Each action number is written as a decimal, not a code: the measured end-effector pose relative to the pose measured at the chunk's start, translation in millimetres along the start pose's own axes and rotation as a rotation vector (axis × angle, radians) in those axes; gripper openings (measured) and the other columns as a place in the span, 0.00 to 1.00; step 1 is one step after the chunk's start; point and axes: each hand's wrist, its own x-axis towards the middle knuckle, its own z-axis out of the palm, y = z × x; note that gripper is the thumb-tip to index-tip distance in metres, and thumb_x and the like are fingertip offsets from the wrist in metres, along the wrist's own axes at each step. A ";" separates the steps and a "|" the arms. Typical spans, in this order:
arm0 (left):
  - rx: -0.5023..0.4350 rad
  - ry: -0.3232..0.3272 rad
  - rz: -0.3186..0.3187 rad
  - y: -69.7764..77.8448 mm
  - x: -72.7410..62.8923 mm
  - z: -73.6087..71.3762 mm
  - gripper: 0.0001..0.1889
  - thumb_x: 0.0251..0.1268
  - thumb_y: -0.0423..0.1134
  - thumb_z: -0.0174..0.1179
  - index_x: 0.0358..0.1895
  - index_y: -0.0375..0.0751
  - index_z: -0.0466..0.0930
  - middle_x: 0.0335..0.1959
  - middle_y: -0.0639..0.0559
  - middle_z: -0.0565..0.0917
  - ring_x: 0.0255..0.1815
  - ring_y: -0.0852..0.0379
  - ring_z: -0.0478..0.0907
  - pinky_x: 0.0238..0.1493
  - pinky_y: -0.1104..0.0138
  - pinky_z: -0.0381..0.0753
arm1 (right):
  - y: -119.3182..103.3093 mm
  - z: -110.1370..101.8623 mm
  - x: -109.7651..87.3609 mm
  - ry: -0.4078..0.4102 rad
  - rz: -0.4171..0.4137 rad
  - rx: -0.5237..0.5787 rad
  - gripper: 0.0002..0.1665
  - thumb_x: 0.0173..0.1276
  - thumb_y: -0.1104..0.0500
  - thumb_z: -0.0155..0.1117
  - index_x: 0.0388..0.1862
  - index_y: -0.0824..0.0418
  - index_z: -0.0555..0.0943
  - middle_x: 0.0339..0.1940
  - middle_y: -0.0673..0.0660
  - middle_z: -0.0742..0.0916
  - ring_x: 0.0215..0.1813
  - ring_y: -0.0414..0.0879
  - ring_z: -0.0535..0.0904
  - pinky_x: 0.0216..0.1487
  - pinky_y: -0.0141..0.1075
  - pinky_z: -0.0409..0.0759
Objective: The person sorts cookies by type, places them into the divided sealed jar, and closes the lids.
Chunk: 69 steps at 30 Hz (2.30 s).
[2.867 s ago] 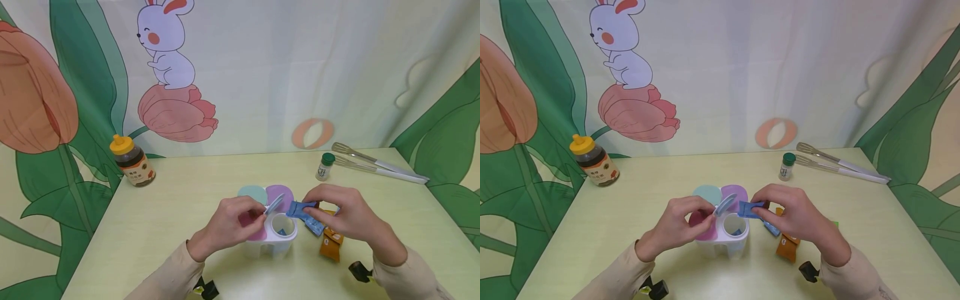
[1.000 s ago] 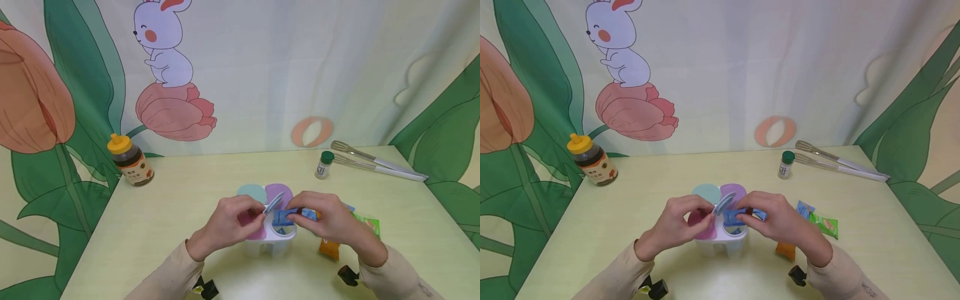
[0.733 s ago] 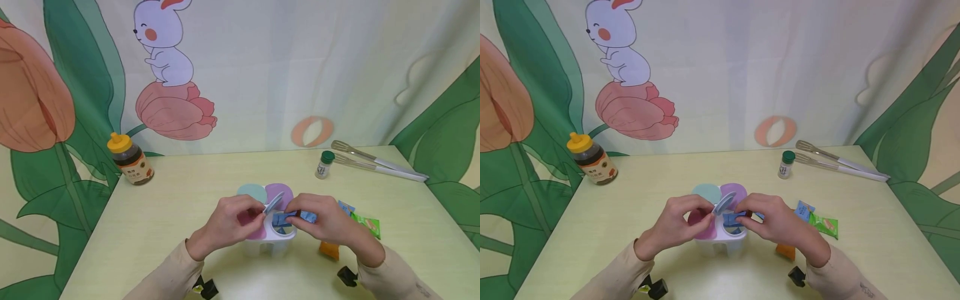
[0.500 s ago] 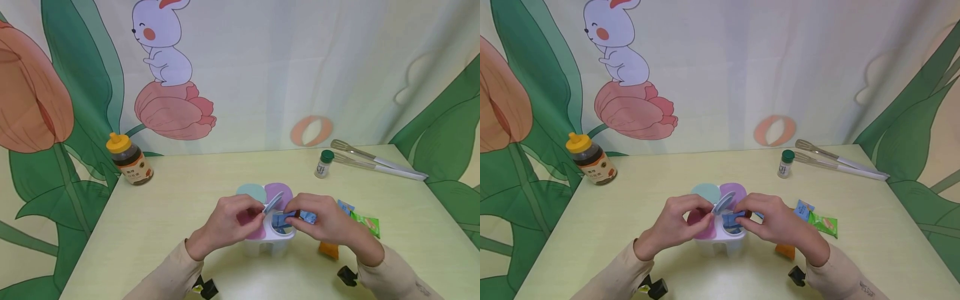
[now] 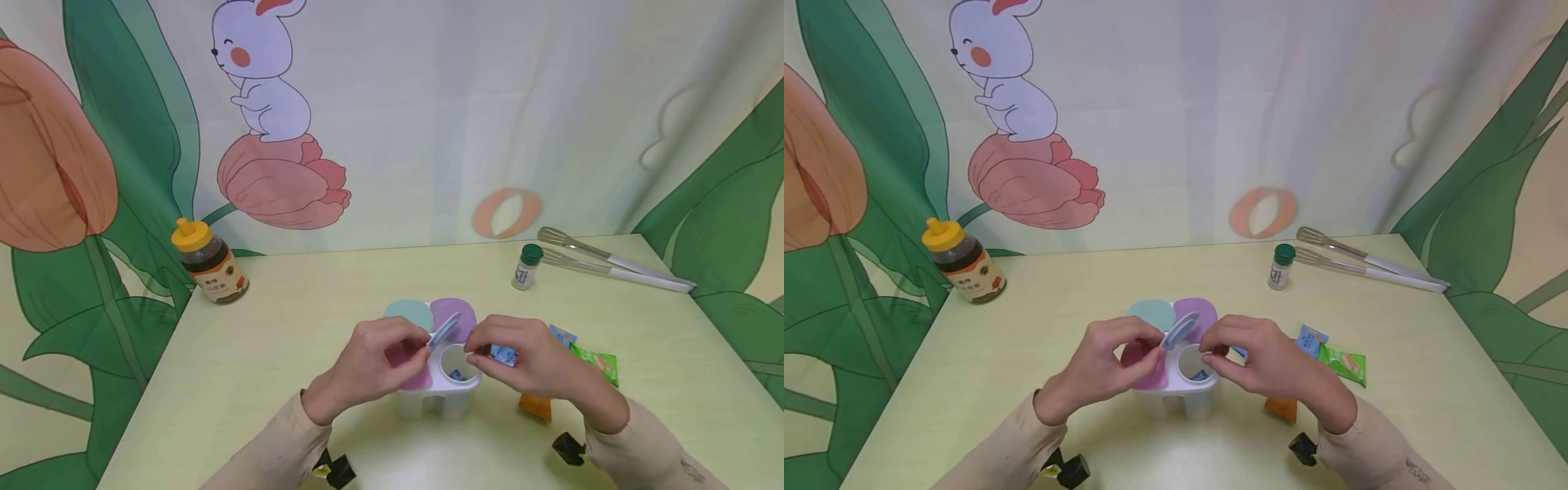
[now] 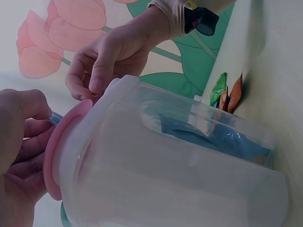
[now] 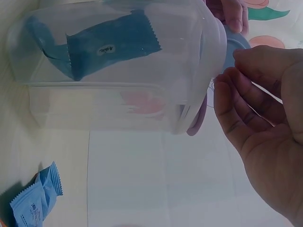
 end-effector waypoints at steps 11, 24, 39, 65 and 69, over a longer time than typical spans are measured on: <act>0.003 0.016 0.025 -0.9 -1.3 0.8 0.05 0.55 0.29 0.65 0.35 0.37 0.84 0.29 0.51 0.85 0.30 0.64 0.80 0.35 0.79 0.81 | 2.2 -3.9 -0.6 -0.013 0.063 0.007 0.13 0.57 0.69 0.71 0.39 0.55 0.83 0.36 0.47 0.86 0.36 0.36 0.79 0.38 0.25 0.80; -0.001 0.026 0.033 -1.5 -2.3 1.5 0.05 0.54 0.29 0.65 0.35 0.37 0.84 0.29 0.52 0.85 0.30 0.65 0.80 0.35 0.79 0.81 | 17.8 -14.2 -7.7 -0.019 0.217 -0.068 0.16 0.54 0.69 0.73 0.39 0.53 0.84 0.35 0.43 0.86 0.35 0.34 0.79 0.40 0.26 0.81; 0.005 0.020 0.037 -0.8 -2.5 1.5 0.05 0.54 0.28 0.65 0.35 0.37 0.84 0.29 0.52 0.85 0.30 0.65 0.80 0.36 0.79 0.81 | 43.3 -10.9 -26.0 -0.041 0.407 -0.127 0.12 0.57 0.67 0.72 0.40 0.56 0.84 0.36 0.43 0.86 0.35 0.34 0.80 0.39 0.33 0.85; 0.013 0.019 0.038 -0.6 -2.0 0.4 0.05 0.54 0.29 0.65 0.35 0.38 0.84 0.29 0.52 0.85 0.31 0.64 0.80 0.36 0.78 0.81 | 76.8 -1.9 -48.9 -0.147 0.590 -0.118 0.14 0.61 0.64 0.71 0.46 0.58 0.84 0.39 0.55 0.88 0.36 0.37 0.81 0.42 0.41 0.86; 0.012 0.017 0.036 -0.9 -2.2 0.8 0.05 0.55 0.29 0.65 0.35 0.38 0.84 0.29 0.52 0.85 0.31 0.65 0.80 0.36 0.79 0.81 | 79.1 -0.9 -50.9 -0.167 0.606 -0.114 0.14 0.62 0.63 0.70 0.47 0.60 0.83 0.40 0.54 0.88 0.37 0.37 0.81 0.42 0.42 0.86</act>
